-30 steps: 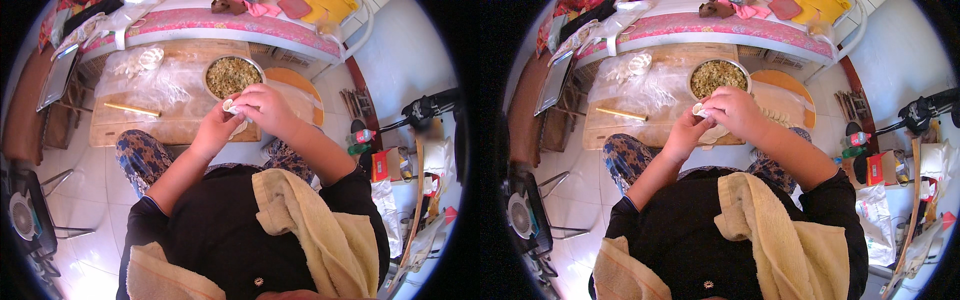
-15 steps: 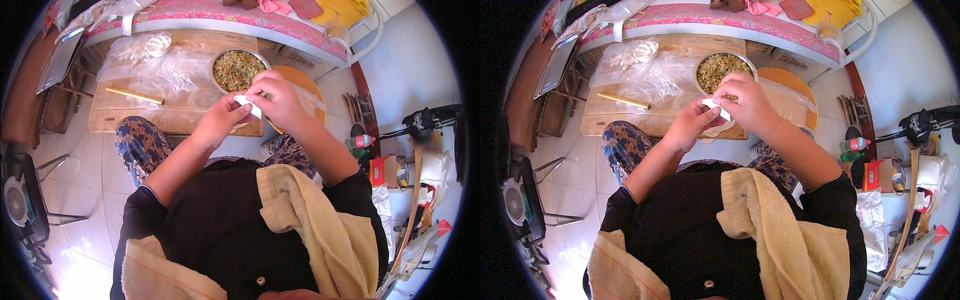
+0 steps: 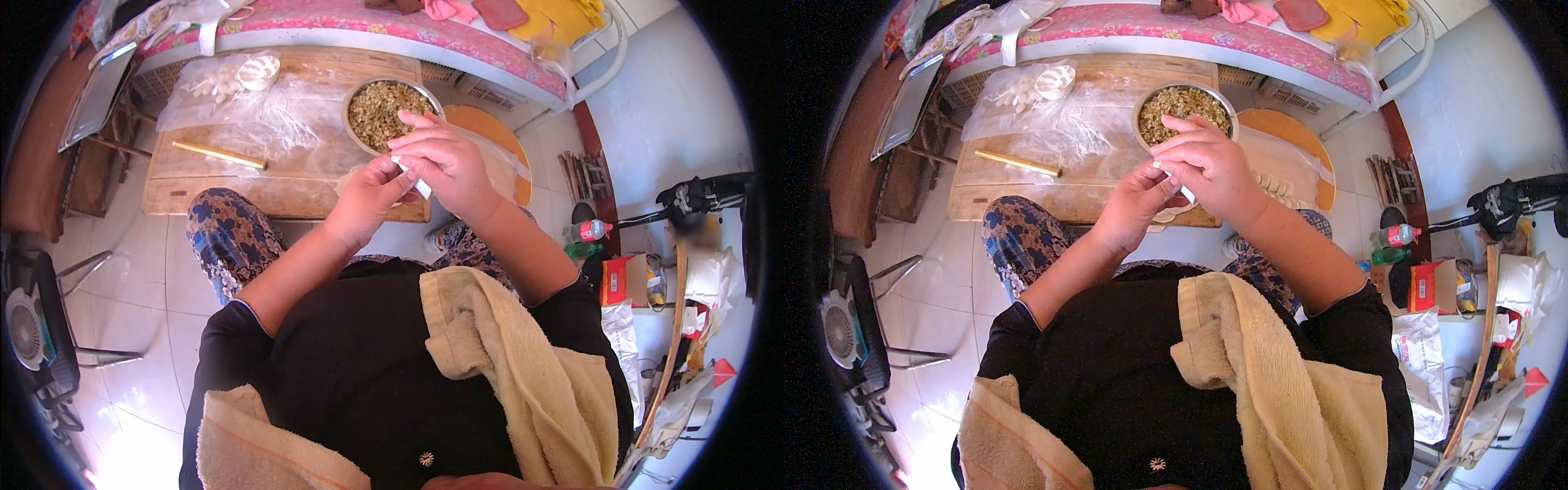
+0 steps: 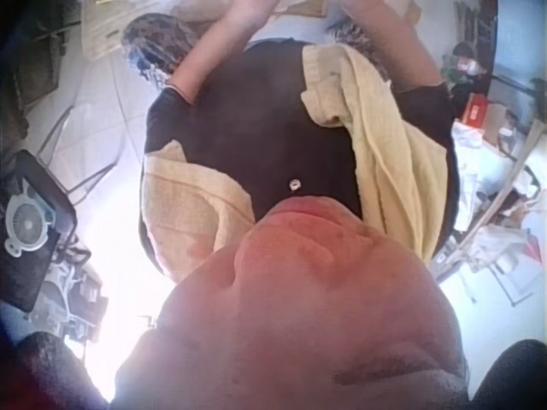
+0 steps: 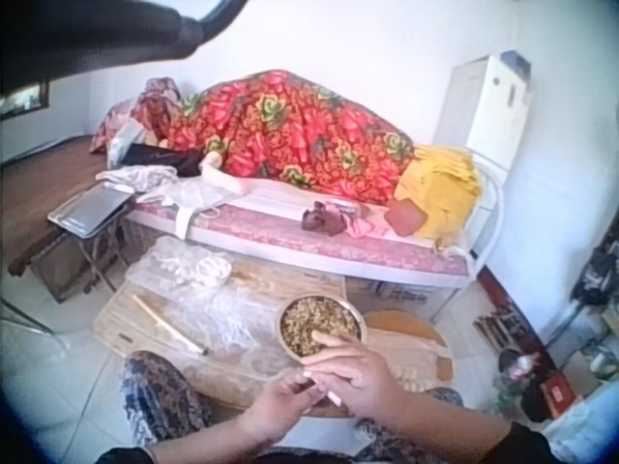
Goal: The person sits on the floor and prepares dumplings by hand. They pick up round dough wrappers, scoop a green filling from a bowl using a spoon, place it in the center of the wrapper, and fold the dough to seal it. The finished dumplings are placed in a row on a yellow tray.
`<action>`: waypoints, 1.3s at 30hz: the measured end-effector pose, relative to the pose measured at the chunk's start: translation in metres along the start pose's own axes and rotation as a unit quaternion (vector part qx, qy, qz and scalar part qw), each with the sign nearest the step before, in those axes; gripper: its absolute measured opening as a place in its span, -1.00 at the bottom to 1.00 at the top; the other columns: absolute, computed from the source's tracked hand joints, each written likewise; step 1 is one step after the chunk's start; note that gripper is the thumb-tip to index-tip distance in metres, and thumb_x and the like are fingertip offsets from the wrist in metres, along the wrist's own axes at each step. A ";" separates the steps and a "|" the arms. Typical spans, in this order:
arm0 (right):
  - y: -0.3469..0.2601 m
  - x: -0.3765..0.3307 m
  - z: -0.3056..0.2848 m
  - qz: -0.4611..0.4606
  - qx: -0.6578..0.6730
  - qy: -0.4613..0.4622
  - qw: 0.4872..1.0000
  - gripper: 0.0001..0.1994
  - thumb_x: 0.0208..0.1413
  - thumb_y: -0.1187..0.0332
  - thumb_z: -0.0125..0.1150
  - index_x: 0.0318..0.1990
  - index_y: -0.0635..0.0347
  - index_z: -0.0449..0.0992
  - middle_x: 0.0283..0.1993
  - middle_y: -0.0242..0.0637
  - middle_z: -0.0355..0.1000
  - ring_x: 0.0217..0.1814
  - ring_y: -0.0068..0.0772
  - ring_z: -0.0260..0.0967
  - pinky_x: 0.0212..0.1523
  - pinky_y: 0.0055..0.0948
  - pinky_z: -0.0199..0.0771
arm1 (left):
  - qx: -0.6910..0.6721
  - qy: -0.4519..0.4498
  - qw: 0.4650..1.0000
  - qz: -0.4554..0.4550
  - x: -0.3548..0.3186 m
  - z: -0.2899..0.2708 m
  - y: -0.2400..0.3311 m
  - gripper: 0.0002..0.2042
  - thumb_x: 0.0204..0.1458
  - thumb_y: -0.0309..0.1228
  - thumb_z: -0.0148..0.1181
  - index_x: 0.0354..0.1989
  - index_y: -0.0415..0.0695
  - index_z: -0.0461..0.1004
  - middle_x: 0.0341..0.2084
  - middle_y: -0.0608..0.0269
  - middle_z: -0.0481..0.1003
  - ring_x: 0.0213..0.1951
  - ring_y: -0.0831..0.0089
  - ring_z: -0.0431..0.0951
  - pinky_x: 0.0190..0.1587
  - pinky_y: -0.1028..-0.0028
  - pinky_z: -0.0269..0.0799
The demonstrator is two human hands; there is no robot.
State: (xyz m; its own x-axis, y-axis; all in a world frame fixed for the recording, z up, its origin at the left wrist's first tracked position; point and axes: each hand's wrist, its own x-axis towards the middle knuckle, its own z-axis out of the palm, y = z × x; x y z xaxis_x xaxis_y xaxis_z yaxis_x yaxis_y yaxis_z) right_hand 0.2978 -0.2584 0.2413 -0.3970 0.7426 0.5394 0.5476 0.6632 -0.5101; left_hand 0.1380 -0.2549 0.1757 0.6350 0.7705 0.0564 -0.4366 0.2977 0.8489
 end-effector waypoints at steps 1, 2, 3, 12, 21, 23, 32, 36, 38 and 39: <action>-0.003 0.000 -0.001 0.012 0.003 0.002 1.000 -0.91 0.03 0.42 0.19 -0.32 0.13 0.60 -0.18 -0.32 0.55 0.20 -0.18 0.33 0.26 -0.12 0.12 | 0.001 -0.002 1.000 0.000 0.000 0.002 0.003 -0.79 0.21 -0.39 0.03 -0.02 -0.14 0.39 -0.16 0.34 0.47 -0.13 0.57 0.45 -0.04 0.48 0.41; -0.004 0.000 -0.001 0.025 0.006 0.004 1.000 -0.91 0.04 0.41 0.19 -0.32 0.12 0.60 -0.17 -0.33 0.55 0.19 -0.19 0.35 0.27 -0.11 0.11 | 0.002 -0.003 1.000 -0.001 0.000 0.003 0.004 -0.79 0.21 -0.39 0.03 -0.03 -0.15 0.39 -0.17 0.33 0.47 -0.14 0.57 0.45 -0.04 0.48 0.41; -0.004 0.000 0.000 0.026 0.001 0.000 1.000 -0.91 0.04 0.42 0.19 -0.33 0.12 0.60 -0.17 -0.33 0.55 0.19 -0.19 0.35 0.26 -0.11 0.11 | 0.016 -0.001 1.000 0.009 0.000 0.001 0.002 -0.79 0.21 -0.39 0.04 -0.03 -0.16 0.39 -0.18 0.33 0.47 -0.13 0.57 0.44 -0.04 0.49 0.40; 0.002 0.002 0.006 0.052 0.048 -0.061 0.996 -0.87 0.04 0.50 0.17 -0.26 0.28 0.58 -0.16 -0.20 0.54 0.20 -0.12 0.33 0.27 -0.18 0.14 | 0.070 0.031 0.997 0.028 0.002 -0.001 -0.004 -0.76 0.16 -0.44 0.09 -0.03 -0.23 0.42 -0.23 0.33 0.50 -0.16 0.61 0.44 -0.06 0.53 0.36; -0.001 -0.034 0.010 0.288 0.216 0.204 0.910 -0.61 0.31 0.20 -0.11 0.15 0.25 0.38 0.14 -0.23 0.35 0.19 -0.41 0.24 0.19 -0.42 0.21 | 0.002 0.118 0.993 0.021 0.006 -0.004 -0.004 -0.76 0.14 -0.52 0.09 -0.02 -0.17 0.38 -0.11 0.22 0.48 -0.05 0.47 0.49 -0.09 0.46 0.46; -0.003 -0.057 0.015 0.398 0.337 0.163 0.837 -0.61 0.30 0.22 -0.09 0.17 0.24 0.35 0.05 -0.31 0.37 0.07 -0.51 0.25 0.09 -0.46 0.26 | -0.014 0.140 0.989 0.035 0.007 -0.002 -0.005 -0.77 0.16 -0.52 0.06 -0.01 -0.15 0.37 -0.09 0.21 0.47 -0.05 0.44 0.50 -0.08 0.42 0.49; -0.014 -0.042 0.033 0.359 0.425 0.097 0.826 -0.59 0.14 0.40 0.16 0.15 0.23 0.36 -0.14 -0.40 0.35 -0.01 -0.55 0.28 0.07 -0.48 0.25 | -0.026 0.131 0.987 0.088 0.009 0.000 -0.011 -0.81 0.22 -0.46 0.00 -0.04 -0.18 0.45 -0.10 0.25 0.49 -0.08 0.51 0.49 -0.04 0.45 0.47; -0.002 -0.046 0.038 0.303 0.231 0.097 0.920 -0.66 0.10 0.44 0.17 0.06 0.26 0.43 -0.11 -0.35 0.37 -0.08 -0.47 0.32 -0.02 -0.48 0.31 | 0.005 0.094 0.994 0.054 0.006 -0.006 -0.010 -0.78 0.22 -0.46 0.00 -0.01 -0.23 0.43 -0.08 0.23 0.47 -0.11 0.52 0.48 -0.03 0.48 0.45; -0.004 -0.043 0.036 0.218 0.079 0.111 0.966 -0.71 0.03 0.42 0.23 -0.06 0.25 0.52 -0.21 -0.24 0.38 -0.15 -0.33 0.35 -0.12 -0.42 0.37 | 0.023 0.089 0.996 0.020 0.005 -0.007 -0.008 -0.77 0.21 -0.48 -0.01 0.00 -0.25 0.42 -0.08 0.23 0.46 -0.13 0.53 0.48 -0.03 0.50 0.45; -0.002 -0.042 0.035 0.190 0.025 0.107 0.976 -0.71 0.01 0.42 0.25 -0.08 0.24 0.53 -0.23 -0.23 0.37 -0.17 -0.30 0.34 -0.15 -0.41 0.36 | 0.023 0.068 0.997 0.013 0.003 -0.007 -0.006 -0.76 0.19 -0.51 -0.02 0.02 -0.24 0.39 -0.06 0.20 0.44 -0.10 0.50 0.47 0.00 0.46 0.44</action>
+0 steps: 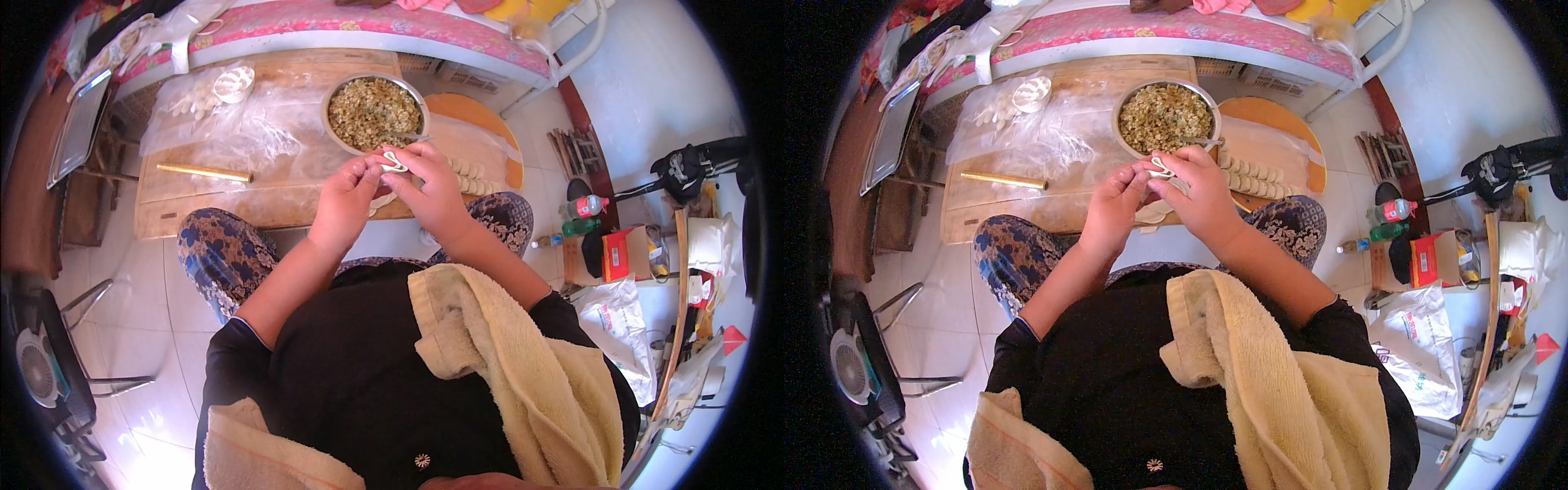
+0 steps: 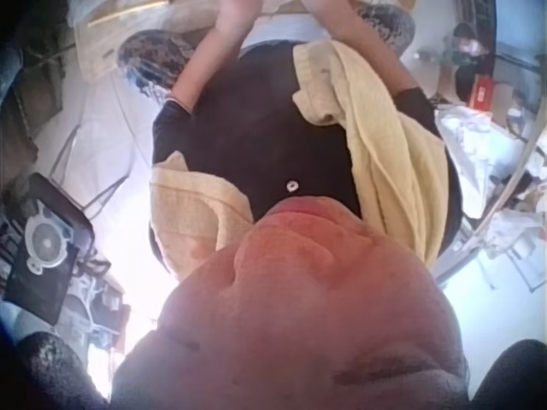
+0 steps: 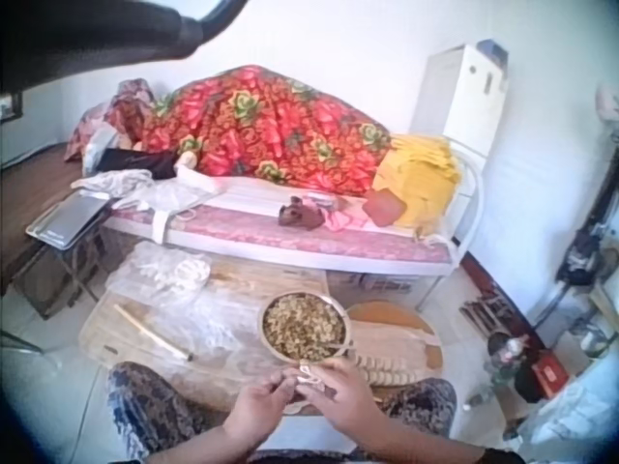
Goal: The person sits on the floor and prepares dumplings by hand. They pick up round dough wrappers, scoop a green filling from a bowl using a spoon, place it in the center of the wrapper, and fold the dough to seal it. The finished dumplings are placed in a row on a yellow tray.
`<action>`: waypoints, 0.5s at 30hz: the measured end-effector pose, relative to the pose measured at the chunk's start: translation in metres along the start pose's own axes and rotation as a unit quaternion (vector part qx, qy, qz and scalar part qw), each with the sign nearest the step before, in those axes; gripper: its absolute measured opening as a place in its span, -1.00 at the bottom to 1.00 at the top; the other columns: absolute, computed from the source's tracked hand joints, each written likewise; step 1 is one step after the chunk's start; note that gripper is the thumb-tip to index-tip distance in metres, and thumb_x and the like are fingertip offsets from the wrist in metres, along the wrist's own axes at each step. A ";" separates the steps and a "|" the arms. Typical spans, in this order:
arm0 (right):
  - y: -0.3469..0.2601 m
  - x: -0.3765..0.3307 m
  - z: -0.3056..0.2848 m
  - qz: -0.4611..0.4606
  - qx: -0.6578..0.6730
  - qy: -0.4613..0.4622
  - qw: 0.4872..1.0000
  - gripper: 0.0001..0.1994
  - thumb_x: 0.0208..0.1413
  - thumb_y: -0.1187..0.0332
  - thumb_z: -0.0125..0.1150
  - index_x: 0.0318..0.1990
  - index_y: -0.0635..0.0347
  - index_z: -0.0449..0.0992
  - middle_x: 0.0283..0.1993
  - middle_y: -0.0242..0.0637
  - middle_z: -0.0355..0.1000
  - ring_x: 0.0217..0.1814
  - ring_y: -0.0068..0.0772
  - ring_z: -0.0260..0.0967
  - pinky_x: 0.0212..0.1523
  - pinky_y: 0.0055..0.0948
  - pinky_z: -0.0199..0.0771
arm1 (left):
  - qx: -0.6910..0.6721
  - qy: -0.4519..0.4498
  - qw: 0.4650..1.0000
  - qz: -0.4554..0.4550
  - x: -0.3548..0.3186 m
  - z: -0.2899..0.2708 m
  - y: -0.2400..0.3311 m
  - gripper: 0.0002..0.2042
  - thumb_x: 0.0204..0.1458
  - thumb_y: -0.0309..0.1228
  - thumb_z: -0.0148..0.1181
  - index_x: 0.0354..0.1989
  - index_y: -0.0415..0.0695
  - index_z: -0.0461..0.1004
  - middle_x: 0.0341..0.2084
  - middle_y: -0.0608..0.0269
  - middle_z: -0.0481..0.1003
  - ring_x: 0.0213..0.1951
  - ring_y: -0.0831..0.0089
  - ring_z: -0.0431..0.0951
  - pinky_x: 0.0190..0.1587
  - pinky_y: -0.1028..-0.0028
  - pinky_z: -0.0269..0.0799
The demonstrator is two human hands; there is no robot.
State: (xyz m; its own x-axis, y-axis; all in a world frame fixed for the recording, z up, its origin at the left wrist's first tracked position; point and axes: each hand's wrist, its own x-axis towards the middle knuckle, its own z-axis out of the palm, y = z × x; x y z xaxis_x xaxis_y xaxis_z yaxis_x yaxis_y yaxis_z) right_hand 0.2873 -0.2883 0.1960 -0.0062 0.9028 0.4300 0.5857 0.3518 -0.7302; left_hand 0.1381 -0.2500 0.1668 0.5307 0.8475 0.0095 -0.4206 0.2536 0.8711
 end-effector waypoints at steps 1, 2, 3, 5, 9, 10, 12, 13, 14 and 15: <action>0.002 0.001 -0.002 -0.036 -0.050 0.005 0.998 -0.72 -0.01 0.42 0.27 -0.09 0.23 0.54 -0.24 -0.23 0.37 -0.19 -0.27 0.34 -0.18 -0.39 0.36 | 0.000 -0.022 1.000 -0.006 -0.001 0.000 0.002 -0.73 0.17 -0.55 -0.02 0.05 -0.24 0.36 -0.04 0.17 0.43 -0.07 0.47 0.46 0.02 0.42 0.44; 0.003 0.002 -0.005 -0.072 -0.099 0.011 0.992 -0.72 -0.04 0.42 0.28 -0.11 0.22 0.55 -0.26 -0.23 0.37 -0.21 -0.23 0.33 -0.21 -0.38 0.35 | 0.000 -0.044 0.999 -0.011 -0.002 -0.001 0.003 -0.71 0.16 -0.58 -0.03 0.07 -0.24 0.32 -0.02 0.15 0.41 -0.04 0.44 0.45 0.04 0.38 0.43; 0.005 0.002 -0.006 -0.086 -0.114 0.014 0.990 -0.71 -0.05 0.41 0.29 -0.12 0.20 0.56 -0.27 -0.24 0.36 -0.22 -0.23 0.32 -0.22 -0.37 0.34 | 0.020 -0.036 0.999 -0.003 -0.002 -0.001 0.003 -0.65 0.13 -0.61 -0.03 0.12 -0.22 0.27 -0.01 0.13 0.40 -0.04 0.44 0.45 0.04 0.39 0.44; 0.008 -0.001 -0.007 -0.113 -0.144 0.021 0.983 -0.71 -0.08 0.38 0.31 -0.14 0.17 0.57 -0.30 -0.27 0.35 -0.24 -0.22 0.31 -0.26 -0.35 0.33 | 0.058 -0.020 0.998 0.010 -0.004 0.001 0.000 -0.52 0.07 -0.68 -0.02 0.21 -0.18 0.15 0.03 0.10 0.38 -0.03 0.45 0.44 0.02 0.40 0.45; 0.001 -0.003 -0.010 -0.143 -0.206 0.024 0.968 -0.75 -0.08 0.36 0.31 -0.19 0.11 0.59 -0.25 -0.32 0.39 -0.18 -0.21 0.31 -0.11 -0.25 0.26 | 0.014 -0.010 1.000 0.018 -0.006 0.004 0.002 -0.33 0.04 -0.73 0.00 0.33 -0.10 -0.06 0.07 0.04 0.34 -0.03 0.44 0.43 0.01 0.41 0.45; -0.003 0.001 -0.012 -0.165 -0.209 0.029 0.963 -0.76 -0.08 0.35 0.31 -0.19 0.10 0.59 -0.21 -0.33 0.41 -0.12 -0.18 0.32 -0.03 -0.21 0.23 | 0.019 -0.016 0.999 0.023 -0.006 0.004 0.003 -0.31 0.05 -0.73 0.00 0.35 -0.08 -0.10 0.08 0.03 0.33 -0.02 0.43 0.43 0.01 0.40 0.45; -0.011 0.010 -0.015 -0.196 -0.216 0.020 0.956 -0.78 -0.06 0.33 0.29 -0.20 0.09 0.59 -0.12 -0.33 0.44 0.02 -0.14 0.30 0.11 -0.14 0.15 | 0.021 -0.032 0.999 0.030 -0.007 0.004 0.006 -0.29 0.06 -0.72 0.00 0.37 -0.06 -0.14 0.09 0.02 0.33 -0.01 0.42 0.43 0.01 0.39 0.45; -0.014 0.014 -0.016 -0.204 -0.221 0.007 0.954 -0.79 -0.04 0.31 0.27 -0.21 0.09 0.59 -0.07 -0.34 0.45 0.11 -0.13 0.28 0.18 -0.11 0.08 | 0.018 -0.044 0.998 0.031 -0.007 0.004 0.007 -0.28 0.06 -0.71 0.01 0.38 -0.07 -0.16 0.08 0.02 0.33 -0.01 0.41 0.42 0.01 0.38 0.45; -0.015 0.016 -0.017 -0.212 -0.226 -0.006 0.951 -0.79 -0.02 0.29 0.26 -0.22 0.09 0.59 -0.02 -0.34 0.46 0.19 -0.12 0.26 0.25 -0.09 0.02 | 0.014 -0.056 0.998 0.032 -0.008 0.005 0.008 -0.27 0.07 -0.70 0.02 0.38 -0.07 -0.17 0.08 0.02 0.33 0.00 0.40 0.42 0.02 0.38 0.45; -0.013 0.017 -0.018 -0.213 -0.210 -0.022 0.954 -0.80 0.00 0.29 0.24 -0.22 0.09 0.59 0.00 -0.34 0.46 0.23 -0.13 0.24 0.28 -0.08 -0.01 | 0.012 -0.062 0.998 0.029 -0.007 0.005 0.009 -0.27 0.07 -0.70 0.02 0.38 -0.07 -0.17 0.08 0.03 0.33 0.01 0.39 0.42 0.03 0.37 0.45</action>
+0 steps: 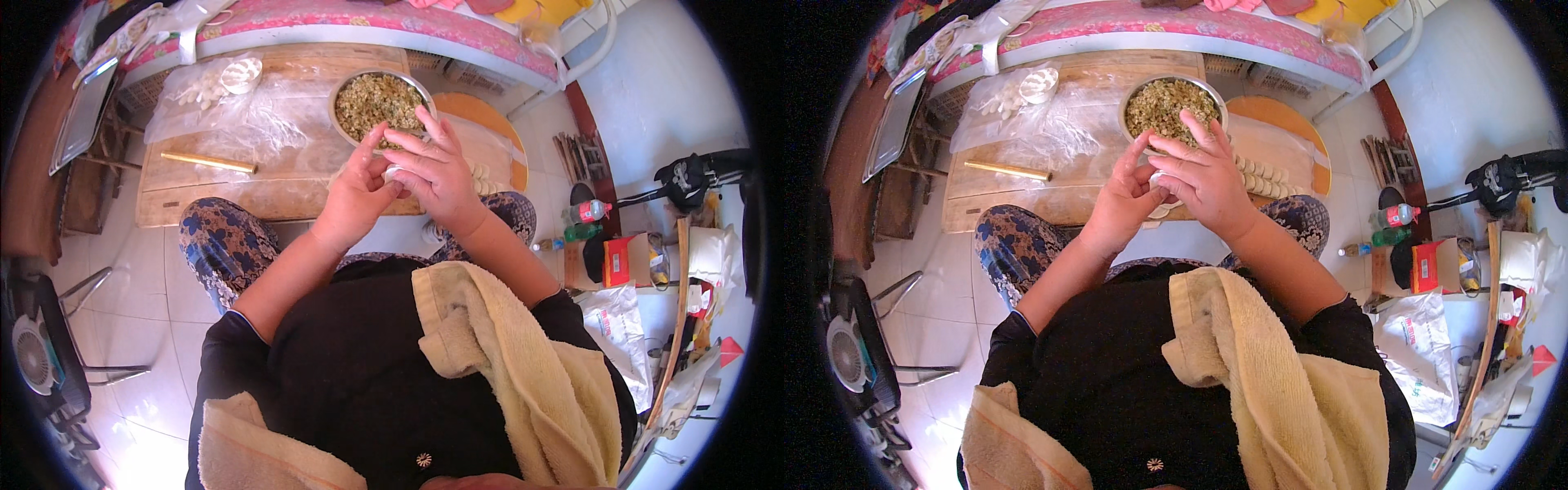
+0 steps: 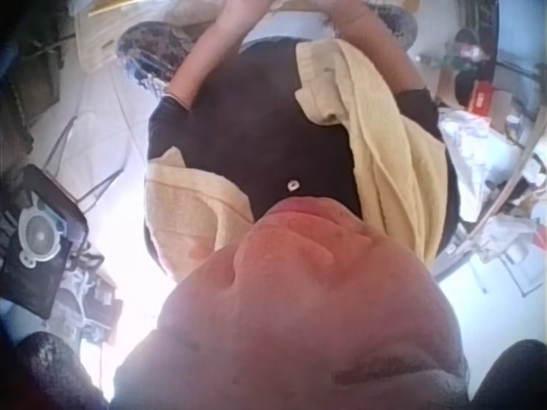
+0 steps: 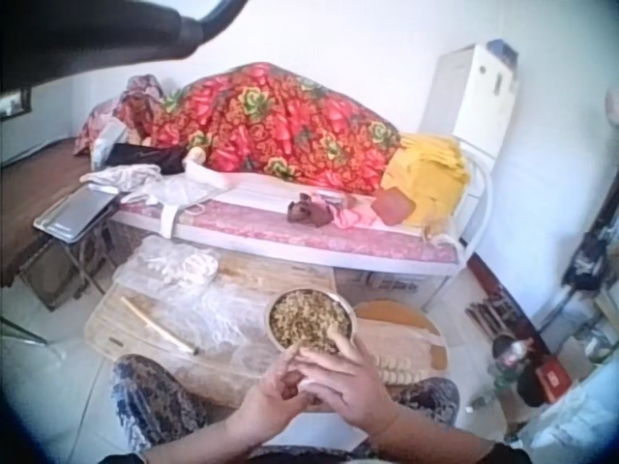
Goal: The person sits on the floor and prepares dumplings by hand. They pick up round dough wrappers, scoop a green filling from a bowl using a spoon, place it in the center of the wrapper, and fold the dough to seal it. The finished dumplings are placed in a row on a yellow tray.
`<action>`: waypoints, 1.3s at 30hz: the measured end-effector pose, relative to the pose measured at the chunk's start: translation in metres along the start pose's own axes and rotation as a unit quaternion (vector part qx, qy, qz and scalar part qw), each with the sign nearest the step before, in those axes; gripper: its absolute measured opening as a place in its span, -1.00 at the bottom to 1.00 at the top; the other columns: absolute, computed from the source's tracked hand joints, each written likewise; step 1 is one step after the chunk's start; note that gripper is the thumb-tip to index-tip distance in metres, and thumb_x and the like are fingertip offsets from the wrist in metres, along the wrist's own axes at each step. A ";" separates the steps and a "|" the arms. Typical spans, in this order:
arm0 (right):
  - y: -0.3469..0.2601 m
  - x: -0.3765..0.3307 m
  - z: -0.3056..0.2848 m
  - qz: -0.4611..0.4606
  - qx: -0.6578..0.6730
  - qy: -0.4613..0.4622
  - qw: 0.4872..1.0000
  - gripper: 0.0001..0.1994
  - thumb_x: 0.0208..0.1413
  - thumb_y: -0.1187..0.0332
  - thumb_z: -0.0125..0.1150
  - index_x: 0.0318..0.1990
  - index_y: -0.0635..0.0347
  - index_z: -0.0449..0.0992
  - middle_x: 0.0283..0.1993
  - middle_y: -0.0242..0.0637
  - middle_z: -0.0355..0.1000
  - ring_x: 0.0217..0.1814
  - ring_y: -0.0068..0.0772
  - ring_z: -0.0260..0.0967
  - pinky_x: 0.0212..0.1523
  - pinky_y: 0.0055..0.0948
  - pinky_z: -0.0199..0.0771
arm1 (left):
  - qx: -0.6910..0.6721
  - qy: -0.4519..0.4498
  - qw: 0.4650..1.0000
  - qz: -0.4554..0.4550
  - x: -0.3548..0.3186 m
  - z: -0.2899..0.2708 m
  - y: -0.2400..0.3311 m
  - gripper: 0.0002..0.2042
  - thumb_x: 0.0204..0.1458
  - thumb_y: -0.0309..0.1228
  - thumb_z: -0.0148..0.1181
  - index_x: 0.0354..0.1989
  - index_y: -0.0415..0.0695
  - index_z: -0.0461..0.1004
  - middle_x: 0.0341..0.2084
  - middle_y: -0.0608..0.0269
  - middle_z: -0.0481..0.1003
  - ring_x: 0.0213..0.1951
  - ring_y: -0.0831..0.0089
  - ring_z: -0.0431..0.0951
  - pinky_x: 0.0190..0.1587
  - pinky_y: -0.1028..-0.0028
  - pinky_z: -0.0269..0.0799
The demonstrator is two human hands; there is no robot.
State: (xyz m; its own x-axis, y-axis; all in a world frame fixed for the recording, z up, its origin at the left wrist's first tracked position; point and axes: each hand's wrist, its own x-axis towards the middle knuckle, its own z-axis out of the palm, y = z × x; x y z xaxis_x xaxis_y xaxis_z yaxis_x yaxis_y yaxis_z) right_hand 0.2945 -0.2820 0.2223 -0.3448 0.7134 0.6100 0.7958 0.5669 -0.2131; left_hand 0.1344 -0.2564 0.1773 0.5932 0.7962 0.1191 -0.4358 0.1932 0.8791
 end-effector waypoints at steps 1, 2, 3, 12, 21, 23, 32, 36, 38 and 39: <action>0.003 -0.001 -0.001 -0.004 0.019 -0.014 1.000 -0.81 0.02 0.29 0.22 -0.21 0.10 0.59 0.01 -0.34 0.47 0.26 -0.13 0.22 0.31 -0.07 -0.03 | -0.004 -0.005 1.000 -0.003 0.001 0.000 0.001 -0.27 0.07 -0.69 0.03 0.38 -0.07 -0.17 0.07 0.05 0.33 0.02 0.39 0.41 0.03 0.36 0.44; 0.005 -0.003 -0.002 -0.008 0.038 -0.027 0.999 -0.81 0.05 0.29 0.19 -0.21 0.10 0.59 0.03 -0.34 0.47 0.30 -0.14 0.20 0.34 -0.07 -0.06 | -0.007 -0.010 1.000 -0.006 0.001 0.000 0.001 -0.27 0.08 -0.68 0.04 0.38 -0.07 -0.17 0.07 0.06 0.33 0.04 0.38 0.40 0.04 0.36 0.44; 0.008 -0.006 -0.004 0.002 0.053 -0.038 0.998 -0.82 0.06 0.31 0.18 -0.21 0.11 0.59 0.01 -0.34 0.48 0.28 -0.15 0.23 0.34 -0.06 -0.05 | -0.025 -0.014 1.000 -0.014 0.000 0.002 -0.001 -0.29 0.08 -0.67 0.04 0.38 -0.07 -0.16 0.07 0.08 0.33 0.05 0.38 0.40 0.05 0.35 0.44; 0.003 -0.007 0.000 0.099 0.184 -0.029 0.978 -0.79 0.15 0.34 0.06 -0.14 0.16 0.55 0.02 -0.32 0.49 0.29 -0.13 0.22 0.33 -0.02 -0.06 | -0.241 -0.005 0.965 -0.108 -0.002 0.015 0.001 -0.59 0.12 -0.54 0.09 0.16 -0.11 0.23 -0.03 0.31 0.38 0.00 0.50 0.42 0.03 0.42 0.44; 0.014 -0.006 -0.011 0.024 0.132 -0.079 0.988 -0.71 0.22 0.28 -0.05 0.00 0.13 0.50 0.24 -0.30 0.30 0.41 -0.03 0.03 0.36 0.00 -0.15 | -0.311 -0.021 0.941 -0.131 -0.004 0.009 0.006 -0.54 0.07 -0.53 0.16 0.16 -0.15 0.22 -0.02 0.20 0.41 0.03 0.39 0.45 0.14 0.38 0.38; 0.014 -0.006 -0.010 0.026 0.144 -0.093 0.985 -0.71 0.19 0.24 0.02 -0.02 0.12 0.51 0.26 -0.27 0.29 0.40 -0.02 0.03 0.36 -0.03 -0.15 | -0.289 -0.015 0.949 -0.123 -0.005 0.010 0.008 -0.54 0.08 -0.55 0.14 0.18 -0.16 0.22 -0.01 0.19 0.40 0.05 0.38 0.44 0.15 0.38 0.37; -0.009 -0.008 -0.028 0.069 0.079 0.059 0.993 -0.78 -0.16 0.44 0.36 -0.28 0.18 0.54 -0.37 -0.25 0.35 -0.27 -0.21 0.30 -0.24 -0.28 0.33 | -0.151 0.037 0.987 -0.032 -0.007 0.020 0.017 -0.62 0.14 -0.60 0.01 0.16 -0.13 0.28 0.05 0.23 0.38 0.08 0.42 0.41 0.18 0.36 0.34; -0.008 -0.005 -0.028 0.045 0.072 0.077 0.993 -0.86 -0.16 0.48 0.32 -0.39 0.19 0.51 -0.38 -0.26 0.37 -0.32 -0.19 0.31 -0.30 -0.29 0.32 | -0.184 0.016 0.981 -0.066 -0.007 0.022 0.020 -0.63 0.14 -0.59 0.04 0.14 -0.13 0.28 0.01 0.24 0.39 0.06 0.43 0.42 0.18 0.36 0.35; -0.010 -0.005 -0.030 0.048 0.068 0.077 0.994 -0.88 -0.16 0.51 0.30 -0.42 0.19 0.50 -0.40 -0.26 0.37 -0.33 -0.19 0.31 -0.31 -0.30 0.31 | -0.192 0.007 0.978 -0.077 -0.007 0.022 0.019 -0.63 0.13 -0.58 0.06 0.13 -0.13 0.29 0.00 0.25 0.40 0.05 0.44 0.42 0.17 0.37 0.36; -0.011 -0.005 -0.030 0.044 0.077 0.075 0.993 -0.88 -0.16 0.50 0.30 -0.41 0.19 0.50 -0.40 -0.26 0.37 -0.33 -0.19 0.32 -0.31 -0.30 0.32 | -0.195 0.005 0.978 -0.079 -0.007 0.022 0.019 -0.63 0.13 -0.58 0.06 0.13 -0.13 0.29 0.00 0.25 0.40 0.04 0.44 0.42 0.17 0.38 0.36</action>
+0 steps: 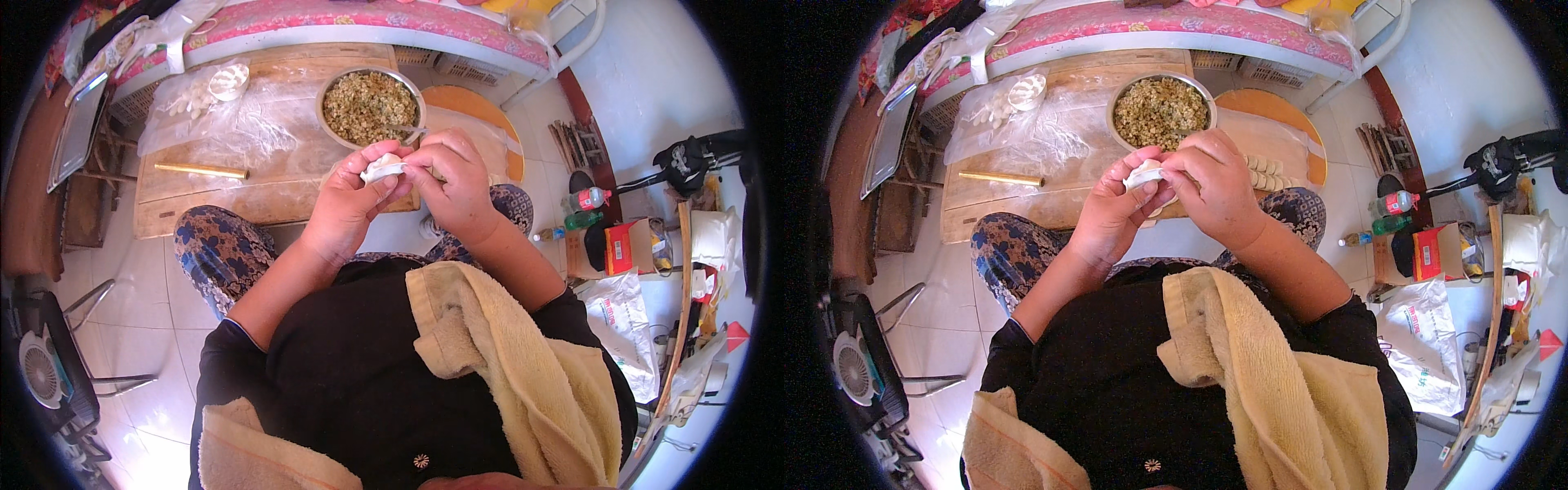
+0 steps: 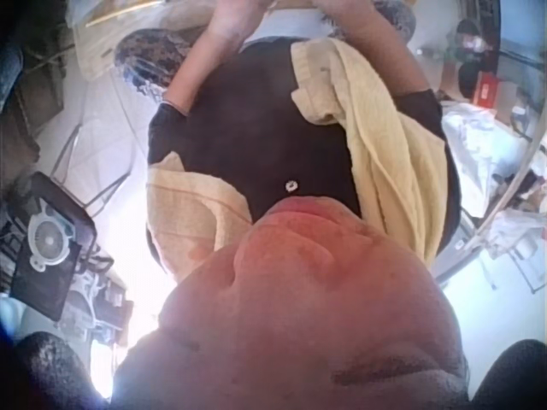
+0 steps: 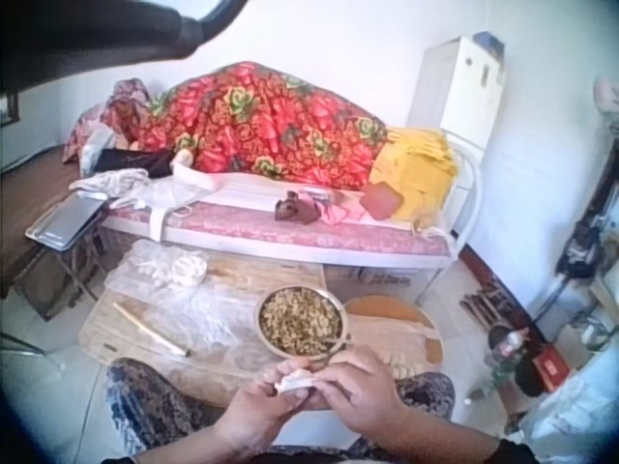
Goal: The person sits on the floor and prepares dumplings by hand. They pick up round dough wrappers, scoop a green filling from a bowl using a spoon, place it in the center of the wrapper, and fold the dough to seal it. The finished dumplings are placed in a row on a yellow tray.
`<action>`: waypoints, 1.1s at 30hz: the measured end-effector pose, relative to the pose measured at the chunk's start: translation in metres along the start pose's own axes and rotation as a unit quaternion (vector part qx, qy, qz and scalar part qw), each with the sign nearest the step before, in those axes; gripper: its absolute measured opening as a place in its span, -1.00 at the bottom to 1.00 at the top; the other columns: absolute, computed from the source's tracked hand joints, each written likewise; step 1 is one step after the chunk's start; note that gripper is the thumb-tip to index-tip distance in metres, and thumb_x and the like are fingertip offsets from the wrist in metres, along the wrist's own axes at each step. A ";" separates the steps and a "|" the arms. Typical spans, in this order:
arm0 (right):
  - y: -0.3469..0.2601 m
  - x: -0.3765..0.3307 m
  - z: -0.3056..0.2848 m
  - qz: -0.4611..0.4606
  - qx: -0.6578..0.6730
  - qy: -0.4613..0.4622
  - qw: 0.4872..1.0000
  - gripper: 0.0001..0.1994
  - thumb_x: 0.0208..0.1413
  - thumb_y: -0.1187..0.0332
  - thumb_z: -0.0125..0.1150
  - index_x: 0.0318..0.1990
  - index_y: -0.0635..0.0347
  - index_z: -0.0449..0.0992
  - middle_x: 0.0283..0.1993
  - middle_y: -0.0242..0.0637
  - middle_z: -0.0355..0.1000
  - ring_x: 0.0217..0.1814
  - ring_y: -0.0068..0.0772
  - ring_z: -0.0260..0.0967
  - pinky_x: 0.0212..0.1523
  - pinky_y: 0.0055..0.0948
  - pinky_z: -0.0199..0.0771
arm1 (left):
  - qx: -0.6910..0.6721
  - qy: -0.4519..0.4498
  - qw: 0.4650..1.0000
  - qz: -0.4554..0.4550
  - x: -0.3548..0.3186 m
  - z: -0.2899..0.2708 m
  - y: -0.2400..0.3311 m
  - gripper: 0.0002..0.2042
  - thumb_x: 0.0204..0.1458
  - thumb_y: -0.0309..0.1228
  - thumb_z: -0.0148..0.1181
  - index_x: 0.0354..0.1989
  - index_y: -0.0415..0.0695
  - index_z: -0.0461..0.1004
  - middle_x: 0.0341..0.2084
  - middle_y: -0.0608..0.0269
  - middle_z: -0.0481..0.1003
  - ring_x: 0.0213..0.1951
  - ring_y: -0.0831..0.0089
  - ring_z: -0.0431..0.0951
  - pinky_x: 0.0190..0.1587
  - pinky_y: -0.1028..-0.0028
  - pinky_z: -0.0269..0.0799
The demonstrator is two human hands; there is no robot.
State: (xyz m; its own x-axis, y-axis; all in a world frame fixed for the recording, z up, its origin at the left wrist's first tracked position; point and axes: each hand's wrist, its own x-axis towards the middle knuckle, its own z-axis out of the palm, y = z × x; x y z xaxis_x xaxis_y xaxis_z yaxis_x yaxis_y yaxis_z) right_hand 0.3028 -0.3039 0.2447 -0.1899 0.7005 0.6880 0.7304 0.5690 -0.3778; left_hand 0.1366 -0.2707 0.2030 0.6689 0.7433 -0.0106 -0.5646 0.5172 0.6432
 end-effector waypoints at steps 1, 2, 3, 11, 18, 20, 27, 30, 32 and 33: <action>0.000 0.000 -0.001 -0.002 0.008 -0.002 1.000 -0.88 -0.15 0.50 0.30 -0.41 0.18 0.51 -0.40 -0.27 0.37 -0.33 -0.20 0.32 -0.30 -0.30 0.32 | -0.003 -0.003 1.000 -0.004 0.000 0.000 0.000 -0.64 0.13 -0.58 0.07 0.12 -0.13 0.29 -0.01 0.26 0.40 0.04 0.45 0.43 0.16 0.38 0.37; 0.000 0.001 -0.002 -0.004 0.017 -0.004 1.000 -0.88 -0.15 0.49 0.30 -0.40 0.18 0.51 -0.40 -0.27 0.37 -0.33 -0.20 0.32 -0.30 -0.31 0.33 | -0.012 -0.004 1.000 -0.005 0.000 0.001 0.000 -0.64 0.13 -0.59 0.06 0.11 -0.13 0.31 -0.01 0.23 0.41 0.03 0.44 0.43 0.14 0.39 0.39; 0.001 0.000 -0.003 -0.006 0.018 -0.009 1.000 -0.88 -0.15 0.49 0.30 -0.40 0.18 0.52 -0.40 -0.27 0.37 -0.33 -0.20 0.32 -0.30 -0.31 0.33 | -0.021 -0.006 1.000 -0.007 0.000 0.001 0.001 -0.65 0.12 -0.61 0.04 0.11 -0.14 0.32 -0.01 0.21 0.42 0.03 0.44 0.44 0.12 0.41 0.41; 0.006 0.005 -0.005 -0.054 0.014 -0.031 0.998 -0.87 -0.19 0.48 0.31 -0.40 0.16 0.54 -0.36 -0.33 0.41 -0.30 -0.24 0.33 -0.26 -0.33 0.34 | -0.001 -0.011 0.999 -0.033 -0.003 0.004 0.001 -0.62 0.11 -0.59 0.10 0.13 -0.13 0.31 -0.04 0.27 0.43 0.01 0.47 0.45 0.10 0.40 0.41; 0.003 0.005 -0.008 -0.048 0.010 -0.029 0.998 -0.87 -0.19 0.48 0.33 -0.42 0.13 0.54 -0.36 -0.39 0.41 -0.29 -0.26 0.32 -0.24 -0.31 0.34 | 0.149 0.005 0.989 0.013 -0.001 0.006 0.002 -0.62 0.10 -0.67 0.04 0.13 -0.21 0.32 0.00 0.21 0.41 0.01 0.50 0.42 0.10 0.47 0.37; -0.005 0.009 -0.008 -0.030 0.004 -0.013 0.999 -0.88 -0.19 0.48 0.33 -0.43 0.11 0.53 -0.36 -0.40 0.40 -0.28 -0.27 0.32 -0.22 -0.31 0.34 | 0.221 0.003 0.974 0.056 0.000 0.004 0.001 -0.59 0.09 -0.68 0.04 0.15 -0.22 0.30 0.02 0.21 0.40 0.02 0.50 0.41 0.10 0.49 0.34; 0.000 0.007 -0.006 -0.067 0.028 -0.052 0.996 -0.84 -0.21 0.47 0.35 -0.40 0.09 0.54 -0.34 -0.40 0.40 -0.24 -0.24 0.32 -0.19 -0.32 0.34 | 0.200 -0.022 0.976 0.078 -0.001 0.009 0.005 -0.46 0.06 -0.70 0.05 0.26 -0.21 0.15 0.03 0.19 0.38 0.03 0.47 0.40 0.09 0.47 0.36; 0.001 0.008 -0.010 -0.075 0.027 -0.063 0.995 -0.83 -0.23 0.48 0.36 -0.40 0.09 0.55 -0.34 -0.40 0.40 -0.24 -0.24 0.32 -0.19 -0.32 0.34 | 0.189 -0.029 0.981 0.025 -0.001 0.009 0.009 -0.44 0.08 -0.70 0.04 0.29 -0.20 0.11 0.08 0.19 0.34 0.07 0.47 0.37 0.11 0.47 0.33; 0.001 0.009 -0.010 -0.083 0.017 -0.063 0.994 -0.82 -0.24 0.47 0.37 -0.40 0.08 0.55 -0.34 -0.40 0.39 -0.24 -0.24 0.32 -0.20 -0.32 0.34 | 0.199 -0.038 0.979 0.028 0.000 0.006 0.008 -0.44 0.09 -0.69 0.04 0.30 -0.19 0.09 0.09 0.19 0.32 0.09 0.47 0.35 0.13 0.47 0.31; -0.001 0.010 -0.010 -0.074 0.011 -0.059 0.995 -0.82 -0.24 0.47 0.37 -0.39 0.08 0.55 -0.34 -0.41 0.39 -0.23 -0.25 0.32 -0.20 -0.33 0.34 | 0.208 -0.043 0.976 0.045 0.001 0.004 0.006 -0.43 0.09 -0.68 0.04 0.30 -0.19 0.08 0.09 0.19 0.33 0.09 0.46 0.35 0.13 0.47 0.31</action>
State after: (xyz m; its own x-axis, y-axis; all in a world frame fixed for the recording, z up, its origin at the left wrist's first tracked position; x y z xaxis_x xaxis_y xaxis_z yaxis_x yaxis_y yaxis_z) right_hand 0.3065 -0.3024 0.2582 -0.3719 0.6532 0.6596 0.6739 0.6786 -0.2921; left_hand 0.1357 -0.2685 0.2096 0.6730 0.7309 0.1134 -0.3900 0.2204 0.8940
